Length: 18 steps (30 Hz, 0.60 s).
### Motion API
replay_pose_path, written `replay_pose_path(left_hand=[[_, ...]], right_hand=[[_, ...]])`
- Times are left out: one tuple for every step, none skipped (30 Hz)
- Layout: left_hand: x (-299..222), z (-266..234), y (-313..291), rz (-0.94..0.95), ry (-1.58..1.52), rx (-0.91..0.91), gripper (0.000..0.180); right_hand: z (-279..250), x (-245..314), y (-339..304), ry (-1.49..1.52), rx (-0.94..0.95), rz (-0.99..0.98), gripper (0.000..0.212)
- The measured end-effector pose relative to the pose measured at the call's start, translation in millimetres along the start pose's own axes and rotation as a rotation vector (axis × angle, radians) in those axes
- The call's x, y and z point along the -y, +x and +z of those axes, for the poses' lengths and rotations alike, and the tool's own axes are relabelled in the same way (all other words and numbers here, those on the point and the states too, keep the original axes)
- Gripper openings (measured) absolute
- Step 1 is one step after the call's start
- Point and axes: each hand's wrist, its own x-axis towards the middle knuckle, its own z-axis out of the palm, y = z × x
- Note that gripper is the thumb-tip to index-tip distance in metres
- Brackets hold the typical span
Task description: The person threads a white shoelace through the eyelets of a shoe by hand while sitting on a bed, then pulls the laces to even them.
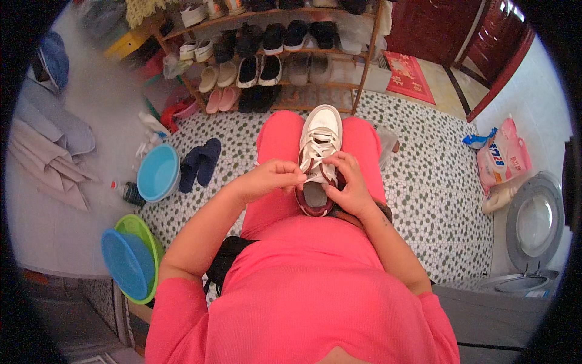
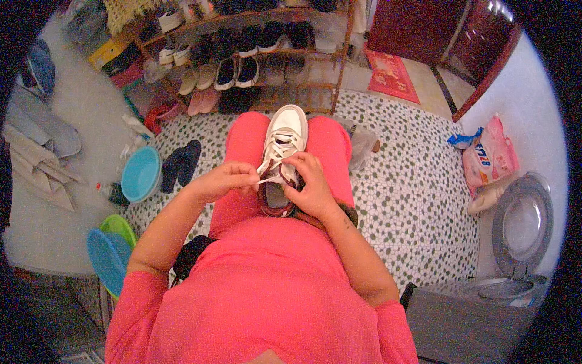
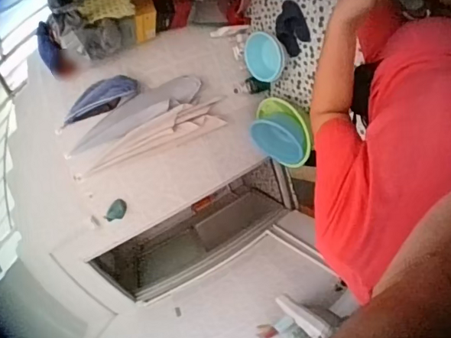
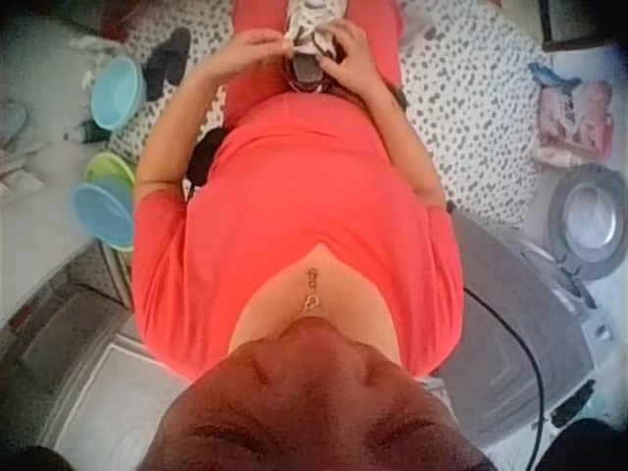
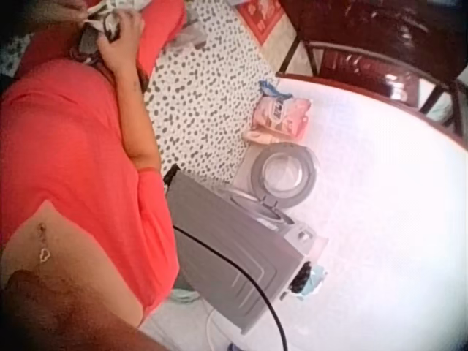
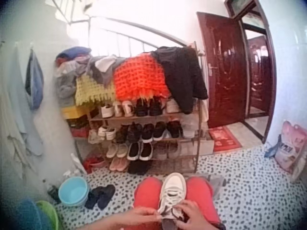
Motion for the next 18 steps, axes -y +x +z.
replay_pose_path(left_hand=[[3, 4, 4, 0.051, 0.073, -0.045, 0.021], [4, 10, 6, 0.101, 0.147, -0.09, 0.021], [4, 14, 7, 0.152, 0.221, -0.135, 0.022], [2, 14, 6, 0.108, 0.273, -0.109, 0.021], [-14, 18, 1, 0.061, 0.327, -0.079, 0.02], [-23, 19, -2, 0.015, 0.382, -0.053, 0.02], [-24, 16, -5, 0.069, 0.387, 0.01, 0.019], [-24, 9, -10, 0.123, 0.393, 0.076, 0.018], [-23, 4, -16, 0.177, 0.398, 0.142, 0.017], [-19, 0, -18, 0.406, 0.371, 0.196, 0.017], [-15, -3, -22, 0.353, 0.216, 0.194, 0.017], [-12, -7, -27, 0.299, 0.062, 0.189, 0.016], [-10, -10, -32, 0.243, -0.092, 0.183, 0.016], [-16, -7, -36, 0.103, -0.124, 0.099, 0.017], [-21, -2, -37, 0.011, -0.019, 0.056, 0.018], [-28, 7, -38, -0.082, 0.087, 0.012, 0.018], [-34, 17, -38, -0.17, 0.19, -0.032, 0.019], [-27, 20, -36, -0.148, 0.378, -0.023, 0.021]], right_hand=[[0, -1, 0, -0.014, -0.002, -0.006, 0.05], [0, -1, -1, -0.028, -0.004, -0.013, 0.05], [0, -1, -2, -0.043, -0.007, -0.019, 0.049], [0, 0, -2, -0.047, -0.007, -0.006, 0.049], [-1, 0, -3, -0.049, -0.011, 0.012, 0.048], [-1, 1, -4, -0.05, -0.015, 0.026, 0.048], [1, 0, -4, -0.05, -0.036, 0.034, 0.048], [3, -3, -6, -0.05, -0.06, 0.044, 0.048], [3, -5, -6, -0.05, -0.083, 0.054, 0.048], [2, -6, -5, -0.022, -0.076, 0.1, 0.047], [1, -7, -5, -0.022, -0.069, 0.093, 0.047], [1, -7, -4, -0.022, -0.062, 0.087, 0.047], [0, -7, -4, -0.022, -0.055, 0.08, 0.047], [-1, -6, -3, -0.023, -0.052, 0.073, 0.047], [-2, -5, -3, -0.023, -0.048, 0.066, 0.047], [-2, -5, -3, -0.023, -0.044, 0.059, 0.047], [-2, -4, -3, -0.032, -0.049, 0.06, 0.047], [0, -4, -4, -0.04, -0.053, 0.06, 0.047]])
